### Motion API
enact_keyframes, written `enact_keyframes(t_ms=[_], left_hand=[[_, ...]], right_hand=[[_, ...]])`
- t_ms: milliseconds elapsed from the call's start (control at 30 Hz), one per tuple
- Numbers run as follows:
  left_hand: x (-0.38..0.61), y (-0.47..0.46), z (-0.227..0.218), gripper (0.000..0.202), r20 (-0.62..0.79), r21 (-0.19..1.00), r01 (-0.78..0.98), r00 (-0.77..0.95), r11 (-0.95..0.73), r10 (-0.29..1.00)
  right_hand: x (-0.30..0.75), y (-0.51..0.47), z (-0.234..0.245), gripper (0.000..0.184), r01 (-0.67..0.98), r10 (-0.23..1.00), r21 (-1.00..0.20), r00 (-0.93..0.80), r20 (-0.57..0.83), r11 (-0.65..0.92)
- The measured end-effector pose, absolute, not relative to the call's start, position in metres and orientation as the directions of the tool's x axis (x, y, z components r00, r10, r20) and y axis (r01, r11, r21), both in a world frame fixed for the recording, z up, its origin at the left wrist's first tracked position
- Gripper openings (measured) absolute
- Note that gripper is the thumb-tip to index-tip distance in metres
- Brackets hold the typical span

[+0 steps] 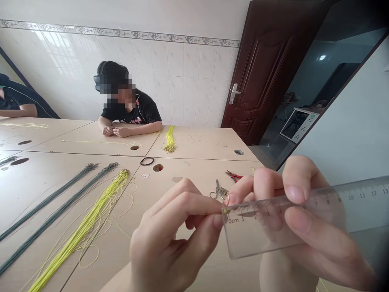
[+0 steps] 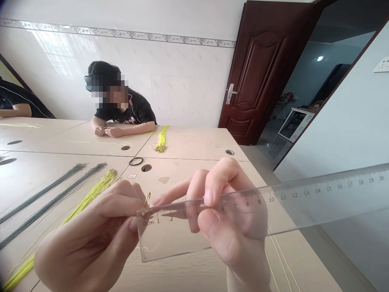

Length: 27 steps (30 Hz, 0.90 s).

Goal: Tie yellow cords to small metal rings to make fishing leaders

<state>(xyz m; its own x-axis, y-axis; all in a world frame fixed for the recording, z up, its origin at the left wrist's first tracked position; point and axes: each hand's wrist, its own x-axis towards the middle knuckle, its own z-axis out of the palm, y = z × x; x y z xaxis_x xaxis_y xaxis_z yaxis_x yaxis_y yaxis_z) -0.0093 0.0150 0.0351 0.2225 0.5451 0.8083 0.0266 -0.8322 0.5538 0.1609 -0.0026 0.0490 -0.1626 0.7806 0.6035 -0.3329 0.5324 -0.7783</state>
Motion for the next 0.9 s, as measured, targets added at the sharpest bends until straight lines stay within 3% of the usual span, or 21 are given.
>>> enact_keyframes(t_ms=[300,900], left_hand=[[-0.010,0.013,0.036,0.022,0.815,0.545,0.020,0.225,-0.838,0.535],[-0.010,0.016,0.038,0.017,0.842,0.509,-0.030,0.222,-0.860,0.491]], right_hand=[[0.145,-0.002,0.059,0.030,-0.445,0.789,-0.738,-0.104,0.605,0.507],[0.151,0.000,0.051,0.027,-0.403,0.803,-0.746,-0.045,0.595,0.530]])
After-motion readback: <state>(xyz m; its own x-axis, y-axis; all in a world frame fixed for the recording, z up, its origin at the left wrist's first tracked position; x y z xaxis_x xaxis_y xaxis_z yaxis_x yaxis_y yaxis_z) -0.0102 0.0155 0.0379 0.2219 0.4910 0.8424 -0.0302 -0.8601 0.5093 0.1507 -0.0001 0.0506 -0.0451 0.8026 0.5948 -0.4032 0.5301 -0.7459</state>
